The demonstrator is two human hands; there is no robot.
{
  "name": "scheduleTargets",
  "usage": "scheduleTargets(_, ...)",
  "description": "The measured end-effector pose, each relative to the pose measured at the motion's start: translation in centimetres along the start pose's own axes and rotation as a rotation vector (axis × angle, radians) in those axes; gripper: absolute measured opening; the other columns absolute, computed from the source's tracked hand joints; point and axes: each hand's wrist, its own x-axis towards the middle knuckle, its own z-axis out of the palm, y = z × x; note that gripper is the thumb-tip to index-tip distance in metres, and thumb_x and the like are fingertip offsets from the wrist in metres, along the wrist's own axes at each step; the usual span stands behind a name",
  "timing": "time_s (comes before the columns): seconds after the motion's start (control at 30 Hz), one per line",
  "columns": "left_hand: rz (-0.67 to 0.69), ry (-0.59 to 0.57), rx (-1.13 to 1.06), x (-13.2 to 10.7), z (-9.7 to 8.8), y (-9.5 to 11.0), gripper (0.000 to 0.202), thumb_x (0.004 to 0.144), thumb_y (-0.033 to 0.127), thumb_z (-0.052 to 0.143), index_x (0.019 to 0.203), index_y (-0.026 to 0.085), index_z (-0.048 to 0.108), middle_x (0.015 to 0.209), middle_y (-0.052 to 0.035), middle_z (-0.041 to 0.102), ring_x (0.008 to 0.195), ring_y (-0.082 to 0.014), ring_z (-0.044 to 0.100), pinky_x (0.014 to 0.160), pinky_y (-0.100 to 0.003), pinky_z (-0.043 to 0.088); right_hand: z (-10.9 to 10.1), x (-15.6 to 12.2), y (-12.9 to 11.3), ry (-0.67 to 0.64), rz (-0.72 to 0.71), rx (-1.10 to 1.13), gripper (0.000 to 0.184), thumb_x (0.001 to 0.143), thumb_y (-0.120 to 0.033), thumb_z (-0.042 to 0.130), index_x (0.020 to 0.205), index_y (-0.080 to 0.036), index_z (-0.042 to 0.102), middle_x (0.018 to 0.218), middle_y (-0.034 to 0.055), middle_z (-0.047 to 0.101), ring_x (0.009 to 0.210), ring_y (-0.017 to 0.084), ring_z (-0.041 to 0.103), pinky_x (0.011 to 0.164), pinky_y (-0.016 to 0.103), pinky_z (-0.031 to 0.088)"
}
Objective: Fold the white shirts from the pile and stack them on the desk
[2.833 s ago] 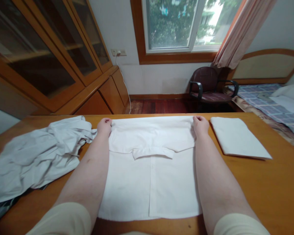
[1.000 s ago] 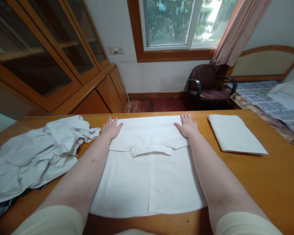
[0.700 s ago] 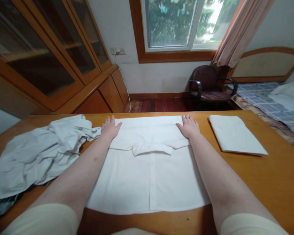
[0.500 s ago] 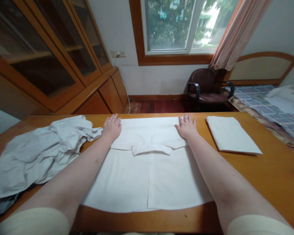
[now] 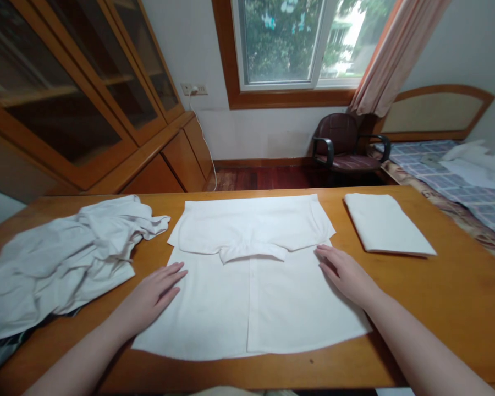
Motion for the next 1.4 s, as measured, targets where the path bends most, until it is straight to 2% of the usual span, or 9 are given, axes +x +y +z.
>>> scheduleTargets(0.27,0.098,-0.177,0.019,-5.7,-0.3,-0.6,0.081,0.067,0.049,0.066,0.138,0.044,0.029,0.146,-0.0002,0.029,0.135,-0.0266,0.030,0.110,-0.049,0.026,-0.7,-4.8,-1.3,-0.215,-0.100,-0.043,0.062,0.080,-0.048,0.056,0.139,-0.033,0.043,0.147,0.0040,0.034,0.134,0.029,0.032,0.108,0.050,0.033)
scheduleTargets(0.43,0.181,-0.128,0.129,-6.3,-1.0,-2.5,0.074,0.068,0.042,0.067,0.136,0.045,0.038,0.141,-0.0013,0.040,0.129,-0.0259,0.042,0.107,-0.048,0.033,-1.3,-5.8,-0.7,-0.324,-0.164,0.021,0.088,0.068,-0.054,0.069,0.144,-0.035,0.029,0.150,0.0055,0.024,0.136,0.032,0.024,0.110,0.055,0.025)
scheduleTargets(0.53,0.324,-0.009,0.196,-5.6,-1.3,-3.5,0.045,0.080,0.025,0.054,0.123,0.040,0.057,0.129,0.0013,0.056,0.120,-0.0192,0.053,0.106,-0.040,0.037,-0.6,-5.7,-0.2,-0.264,-0.160,0.042,0.064,0.075,-0.049,0.064,0.134,-0.032,0.049,0.146,0.0069,0.035,0.135,0.031,0.030,0.108,0.054,0.028)
scheduleTargets(0.63,0.420,0.084,0.217,-4.4,-1.4,-3.6,0.033,0.082,0.017,0.049,0.105,0.033,0.067,0.120,0.0025,0.064,0.115,-0.0168,0.056,0.105,-0.037,0.039,0.4,-5.3,-0.3,-0.140,-0.156,0.071,0.025,0.084,-0.041,0.056,0.101,-0.029,0.071,0.129,0.0068,0.057,0.127,0.029,0.044,0.106,0.053,0.031)
scheduleTargets(0.8,0.419,0.094,0.044,-1.0,-2.0,-2.2,0.025,0.086,0.021,0.046,0.096,0.027,0.067,0.116,-0.0001,0.066,0.112,-0.0166,0.058,0.103,-0.035,0.039,-0.1,-3.3,-1.7,-0.159,-0.110,0.153,0.022,0.087,-0.037,0.051,0.081,-0.025,0.069,0.106,0.0071,0.069,0.102,0.024,0.061,0.093,0.041,0.044)
scheduleTargets(0.97,0.197,0.225,-0.221,4.1,-4.0,-1.0,0.029,0.087,0.035,0.043,0.094,0.021,0.067,0.099,-0.0043,0.070,0.097,-0.0202,0.063,0.089,-0.031,0.047,-4.3,1.1,-3.0,-0.320,0.100,0.247,0.023,0.084,-0.037,0.049,0.077,-0.022,0.064,0.074,0.0036,0.067,0.068,0.018,0.060,0.063,0.028,0.046)
scheduleTargets(1.1,-0.069,0.353,-0.406,9.2,-4.5,-1.2,0.037,0.083,0.047,0.043,0.088,0.017,0.064,0.086,-0.0045,0.069,0.081,-0.0213,0.062,0.071,-0.029,0.049,-6.2,5.9,-2.2,-0.244,0.219,0.370,0.027,0.078,-0.045,0.053,0.078,-0.020,0.062,0.070,0.0015,0.062,0.066,0.015,0.055,0.056,0.024,0.039)
scheduleTargets(1.27,-0.294,0.509,-0.365,12.7,-2.7,-2.7,0.036,0.082,0.047,0.042,0.086,0.017,0.061,0.081,-0.0046,0.066,0.076,-0.0201,0.059,0.066,-0.027,0.044,-2.4,10.6,0.2,0.088,0.450,0.425,0.033,0.069,-0.052,0.060,0.072,-0.018,0.060,0.067,0.0029,0.062,0.062,0.016,0.054,0.055,0.025,0.039)
scheduleTargets(1.4,-0.443,0.456,-0.143,12.9,-1.9,-3.5,0.034,0.084,0.045,0.039,0.079,0.019,0.061,0.074,-0.0051,0.064,0.072,-0.0206,0.057,0.062,-0.027,0.039,0.5,10.9,2.2,0.183,0.515,0.809,0.050,0.081,-0.061,0.037,0.086,-0.017,0.062,0.082,0.0098,0.068,0.071,0.020,0.062,0.065,0.030,0.048)
